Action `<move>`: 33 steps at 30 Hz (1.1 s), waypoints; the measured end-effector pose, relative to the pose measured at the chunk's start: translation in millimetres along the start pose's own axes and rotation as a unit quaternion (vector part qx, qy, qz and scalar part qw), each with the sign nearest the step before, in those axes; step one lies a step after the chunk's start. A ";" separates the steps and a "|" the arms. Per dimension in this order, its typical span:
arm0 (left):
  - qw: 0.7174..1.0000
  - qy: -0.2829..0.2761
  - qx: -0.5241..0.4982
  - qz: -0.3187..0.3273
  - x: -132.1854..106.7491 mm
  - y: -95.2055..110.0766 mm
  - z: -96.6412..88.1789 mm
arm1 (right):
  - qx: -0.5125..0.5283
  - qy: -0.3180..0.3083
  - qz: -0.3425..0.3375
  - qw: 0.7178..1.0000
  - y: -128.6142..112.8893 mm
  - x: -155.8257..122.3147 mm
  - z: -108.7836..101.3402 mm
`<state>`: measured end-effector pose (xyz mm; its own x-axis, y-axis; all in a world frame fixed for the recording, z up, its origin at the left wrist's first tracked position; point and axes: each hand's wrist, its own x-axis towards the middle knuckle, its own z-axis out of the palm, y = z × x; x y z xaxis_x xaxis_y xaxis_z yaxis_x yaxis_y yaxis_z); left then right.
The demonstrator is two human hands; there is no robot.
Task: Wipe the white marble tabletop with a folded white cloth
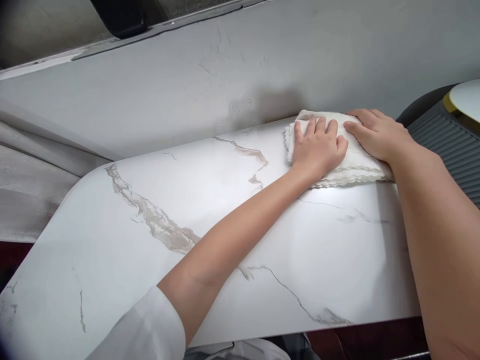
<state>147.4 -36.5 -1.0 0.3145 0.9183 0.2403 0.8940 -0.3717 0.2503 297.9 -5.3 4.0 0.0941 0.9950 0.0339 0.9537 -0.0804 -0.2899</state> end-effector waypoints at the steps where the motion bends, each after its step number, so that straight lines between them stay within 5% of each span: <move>1: 1.000 -0.001 0.000 0.003 -4.8 3.0 0.0 | -0.002 0.000 0.003 1.000 2.2 -5.9 -1.1; 18: 0.999 0.008 0.014 0.033 -123.6 71.3 -15.1 | -0.057 -0.003 -0.028 0.998 31.0 -155.9 -19.0; 33: 0.998 0.003 -0.003 0.061 -182.1 92.7 -26.6 | -0.039 0.019 -0.010 0.999 46.6 -221.9 -16.3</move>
<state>164.5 -241.9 3.3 0.4196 0.8650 0.2752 0.8468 -0.4822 0.2246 326.1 -230.8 -1.4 0.0839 0.9935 0.0765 0.9747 -0.0658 -0.2136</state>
